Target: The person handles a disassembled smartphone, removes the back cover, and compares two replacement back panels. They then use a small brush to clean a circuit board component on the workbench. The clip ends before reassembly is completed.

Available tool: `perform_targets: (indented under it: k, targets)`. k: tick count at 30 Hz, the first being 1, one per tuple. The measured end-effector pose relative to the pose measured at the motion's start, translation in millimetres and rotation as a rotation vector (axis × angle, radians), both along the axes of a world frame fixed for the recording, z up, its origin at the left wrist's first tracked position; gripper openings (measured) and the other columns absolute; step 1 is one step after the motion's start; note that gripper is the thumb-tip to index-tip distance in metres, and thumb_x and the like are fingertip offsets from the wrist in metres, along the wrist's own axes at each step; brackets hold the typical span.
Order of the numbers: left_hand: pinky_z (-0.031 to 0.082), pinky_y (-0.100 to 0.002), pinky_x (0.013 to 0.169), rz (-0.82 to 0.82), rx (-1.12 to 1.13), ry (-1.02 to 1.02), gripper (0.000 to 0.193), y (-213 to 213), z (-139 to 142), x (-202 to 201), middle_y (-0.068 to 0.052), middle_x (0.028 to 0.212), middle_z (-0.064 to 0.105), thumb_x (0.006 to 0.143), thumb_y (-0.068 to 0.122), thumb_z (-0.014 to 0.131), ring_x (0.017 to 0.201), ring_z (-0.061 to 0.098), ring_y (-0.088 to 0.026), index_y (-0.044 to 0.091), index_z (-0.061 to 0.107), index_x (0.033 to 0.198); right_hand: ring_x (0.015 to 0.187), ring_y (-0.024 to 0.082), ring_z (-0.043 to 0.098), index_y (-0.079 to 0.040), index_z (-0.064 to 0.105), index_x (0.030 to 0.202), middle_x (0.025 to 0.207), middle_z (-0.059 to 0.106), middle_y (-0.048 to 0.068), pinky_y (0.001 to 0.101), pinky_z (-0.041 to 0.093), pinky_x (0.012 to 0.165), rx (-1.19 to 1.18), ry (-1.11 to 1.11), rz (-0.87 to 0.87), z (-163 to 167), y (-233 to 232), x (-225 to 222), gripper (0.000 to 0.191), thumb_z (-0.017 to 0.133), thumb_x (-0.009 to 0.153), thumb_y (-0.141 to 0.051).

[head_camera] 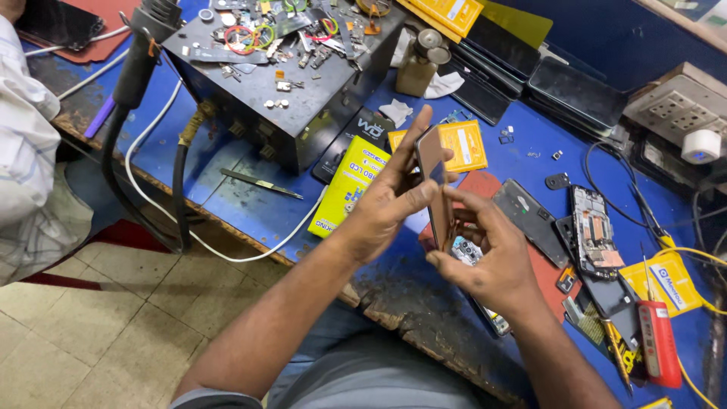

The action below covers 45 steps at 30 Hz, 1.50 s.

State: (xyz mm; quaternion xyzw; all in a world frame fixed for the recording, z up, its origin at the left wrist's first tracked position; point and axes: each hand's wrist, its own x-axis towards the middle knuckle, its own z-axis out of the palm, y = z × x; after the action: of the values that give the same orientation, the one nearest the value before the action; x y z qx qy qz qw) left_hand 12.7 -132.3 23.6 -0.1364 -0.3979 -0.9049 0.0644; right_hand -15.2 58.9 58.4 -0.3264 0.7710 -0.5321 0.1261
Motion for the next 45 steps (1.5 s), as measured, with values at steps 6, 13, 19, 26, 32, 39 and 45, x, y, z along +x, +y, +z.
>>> perform_targets:
  k: [6, 13, 19, 26, 32, 39, 45]
  targets:
    - [0.054, -0.038, 0.111, 0.064, -0.114, -0.028, 0.087, -13, 0, 11, -0.011, 0.145, 0.054, 0.09, 0.017, 0.085, 0.127, 0.06, -0.02, 0.02, 0.038, 0.164, 0.13, 0.025, 0.059, -0.003, 0.051, 0.147, 0.149, 0.048, 0.013, 0.0438, 0.058, 0.107, -0.137, -0.182, 0.215, -6, 8, -8, 0.075, 0.082, 0.079, 0.0]
    - [0.054, -0.037, 0.112, 0.096, -0.129, -0.04, 0.082, -15, 4, 17, -0.01, 0.142, 0.055, 0.089, 0.015, 0.084, 0.127, 0.062, -0.02, 0.018, 0.043, 0.161, 0.138, 0.026, 0.053, -0.005, 0.052, 0.148, 0.153, 0.044, 0.012, 0.045, 0.053, 0.107, -0.138, -0.174, 0.26, 0, 2, -3, 0.075, 0.084, 0.08, -0.004]
    - [0.055, -0.035, 0.106, 0.138, -0.002, -0.089, 0.071, -25, 3, 18, -0.011, 0.131, 0.06, 0.095, 0.01, 0.079, 0.118, 0.066, -0.02, 0.016, 0.046, 0.158, 0.131, 0.026, 0.058, -0.004, 0.058, 0.139, 0.151, 0.046, 0.014, 0.04, 0.06, 0.101, 0.08, 0.108, 0.244, 9, 6, -4, 0.075, 0.089, 0.072, -0.015]
    - [0.06, -0.035, 0.093, 0.206, 0.033, -0.267, 0.066, -22, 5, 16, -0.011, 0.119, 0.061, 0.092, 0.012, 0.078, 0.106, 0.067, -0.019, 0.015, 0.049, 0.152, 0.115, 0.021, 0.07, -0.003, 0.066, 0.133, 0.136, 0.062, 0.015, 0.0344, 0.064, 0.092, -0.065, 0.03, 0.264, -7, 8, -11, 0.049, 0.079, 0.086, -0.007]
    - [0.061, -0.041, 0.088, 0.239, 0.112, -0.342, 0.059, -17, -2, 10, -0.012, 0.113, 0.063, 0.093, 0.018, 0.076, 0.099, 0.069, -0.021, 0.014, 0.049, 0.144, 0.117, 0.022, 0.069, -0.001, 0.063, 0.134, 0.139, 0.062, 0.015, 0.034, 0.066, 0.091, -0.129, 0.073, 0.147, -15, 15, -13, 0.051, 0.081, 0.087, -0.005]
    - [0.056, -0.049, 0.1, 0.155, 0.519, -0.222, 0.061, 5, -17, 3, -0.015, 0.122, 0.061, 0.099, 0.026, 0.072, 0.11, 0.068, -0.031, 0.016, 0.037, 0.148, 0.121, 0.02, 0.066, -0.002, 0.051, 0.136, 0.13, 0.061, 0.012, 0.0358, 0.061, 0.107, -0.319, 0.211, -0.155, -19, 19, 4, 0.055, 0.086, 0.094, -0.008]
    - [0.05, -0.048, 0.115, 0.227, 0.314, 0.176, 0.069, 18, -15, 15, -0.012, 0.141, 0.054, 0.1, 0.031, 0.081, 0.131, 0.056, -0.03, 0.02, 0.037, 0.152, 0.136, 0.024, 0.058, -0.004, 0.029, 0.159, 0.144, 0.052, 0.014, 0.0411, 0.053, 0.119, -0.367, -0.064, -0.152, -14, 22, 31, 0.099, 0.09, 0.082, -0.015]
